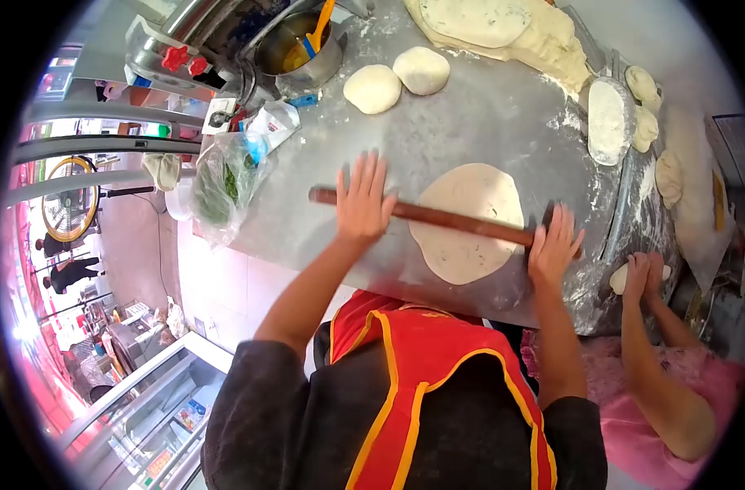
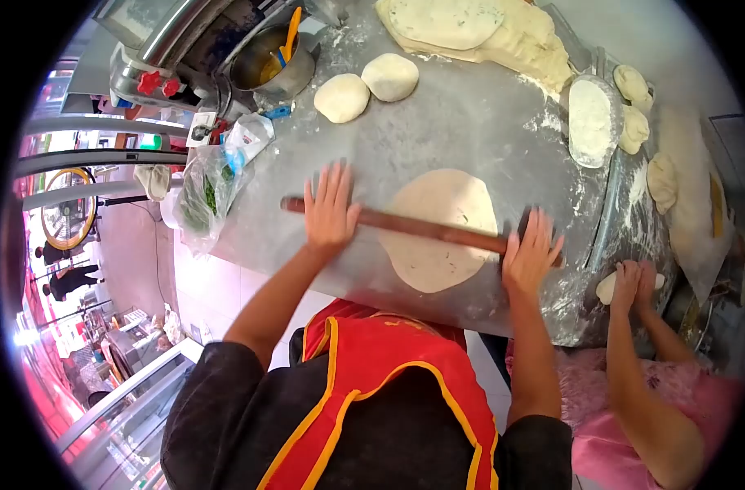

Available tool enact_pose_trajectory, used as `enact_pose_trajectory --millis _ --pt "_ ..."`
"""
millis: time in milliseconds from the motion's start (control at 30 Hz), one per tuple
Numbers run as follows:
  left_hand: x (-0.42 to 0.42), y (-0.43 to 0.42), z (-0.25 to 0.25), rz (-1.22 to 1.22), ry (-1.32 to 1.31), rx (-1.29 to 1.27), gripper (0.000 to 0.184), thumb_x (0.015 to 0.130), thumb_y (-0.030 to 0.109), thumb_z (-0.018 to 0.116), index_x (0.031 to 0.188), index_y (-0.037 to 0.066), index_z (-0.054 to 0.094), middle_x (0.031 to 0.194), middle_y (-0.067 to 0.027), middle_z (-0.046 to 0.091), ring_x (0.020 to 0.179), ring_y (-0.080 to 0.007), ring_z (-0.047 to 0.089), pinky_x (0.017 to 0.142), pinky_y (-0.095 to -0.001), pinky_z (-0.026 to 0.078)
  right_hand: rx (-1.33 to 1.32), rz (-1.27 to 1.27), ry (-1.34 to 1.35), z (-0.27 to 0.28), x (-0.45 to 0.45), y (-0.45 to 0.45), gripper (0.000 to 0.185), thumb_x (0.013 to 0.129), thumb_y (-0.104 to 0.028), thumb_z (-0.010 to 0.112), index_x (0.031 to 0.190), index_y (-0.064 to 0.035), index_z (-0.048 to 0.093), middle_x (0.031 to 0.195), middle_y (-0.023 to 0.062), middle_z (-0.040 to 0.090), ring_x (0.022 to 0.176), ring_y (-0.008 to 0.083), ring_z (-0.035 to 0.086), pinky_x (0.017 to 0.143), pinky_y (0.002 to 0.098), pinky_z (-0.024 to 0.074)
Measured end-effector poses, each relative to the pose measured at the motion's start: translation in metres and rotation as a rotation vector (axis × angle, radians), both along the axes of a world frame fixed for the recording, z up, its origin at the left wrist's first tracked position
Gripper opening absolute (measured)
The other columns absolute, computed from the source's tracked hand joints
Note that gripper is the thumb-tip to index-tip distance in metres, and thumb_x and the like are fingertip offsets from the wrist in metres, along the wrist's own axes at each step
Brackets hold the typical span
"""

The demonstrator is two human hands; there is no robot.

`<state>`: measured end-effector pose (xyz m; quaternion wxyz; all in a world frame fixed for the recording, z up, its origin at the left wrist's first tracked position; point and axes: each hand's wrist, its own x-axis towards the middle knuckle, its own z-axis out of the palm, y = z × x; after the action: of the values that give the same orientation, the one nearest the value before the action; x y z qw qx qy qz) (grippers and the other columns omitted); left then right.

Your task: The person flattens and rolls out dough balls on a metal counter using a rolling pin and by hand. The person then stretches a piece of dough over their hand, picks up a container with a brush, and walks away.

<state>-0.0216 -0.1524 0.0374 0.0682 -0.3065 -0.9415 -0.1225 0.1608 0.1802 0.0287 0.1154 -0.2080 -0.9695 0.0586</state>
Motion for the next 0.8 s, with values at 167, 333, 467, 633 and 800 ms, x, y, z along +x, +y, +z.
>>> enact_pose_trajectory --millis 167,333,467,633,800 --pt "-0.132 0.078 0.004 -0.009 0.196 0.035 0.064 0.094 0.034 0.054 0.15 0.01 0.032 0.155 -0.011 0.032 0.145 -0.0311 0.024 0.115 -0.0581 0.015 0.165 -0.033 0.149 -0.001 -0.12 0.069 0.05 0.1 -0.03 0.043 0.145 -0.0087 0.04 0.15 0.0108 0.04 0.139 0.0317 0.035 0.113 0.0608 0.0172" --pt "-0.109 0.064 0.001 -0.011 0.117 0.008 0.066 0.094 0.038 0.054 0.147 0.006 0.034 0.153 -0.0128 0.035 0.144 -0.0314 0.027 0.116 -0.0542 0.017 0.07 0.15 0.135 0.006 -0.096 0.056 0.052 0.098 -0.026 0.049 0.145 -0.0072 0.038 0.151 0.0147 0.038 0.14 0.0346 0.033 0.114 0.0571 0.0194" --pt "0.011 -0.02 -0.002 -0.039 -0.149 0.041 0.064 0.092 0.034 0.054 0.145 0.001 0.037 0.15 -0.0177 0.039 0.141 -0.0337 0.032 0.116 -0.0544 0.018 -0.132 0.141 -0.036 0.001 0.025 -0.016 0.059 0.094 -0.026 0.048 0.146 -0.0018 0.036 0.15 0.0204 0.038 0.141 0.0362 0.033 0.115 0.0568 0.016" --pt "0.005 -0.053 -0.022 -0.161 -0.111 -0.053 0.057 0.092 0.029 0.055 0.14 0.001 0.042 0.148 -0.0175 0.041 0.138 -0.0337 0.037 0.114 -0.0535 0.024 -0.103 0.144 -0.123 0.018 0.032 -0.018 0.054 0.097 -0.026 0.047 0.145 -0.0044 0.038 0.148 0.0176 0.041 0.14 0.0337 0.035 0.115 0.0569 0.0171" --pt "-0.008 -0.023 0.012 -0.05 -0.026 -0.056 0.061 0.09 0.034 0.061 0.139 0.003 0.043 0.15 -0.0161 0.039 0.138 -0.0326 0.036 0.115 -0.0511 0.023 -0.026 0.155 -0.106 0.013 0.01 -0.018 0.055 0.096 -0.031 0.049 0.143 -0.0051 0.041 0.15 0.0163 0.04 0.139 0.0333 0.036 0.115 0.0556 0.0201"
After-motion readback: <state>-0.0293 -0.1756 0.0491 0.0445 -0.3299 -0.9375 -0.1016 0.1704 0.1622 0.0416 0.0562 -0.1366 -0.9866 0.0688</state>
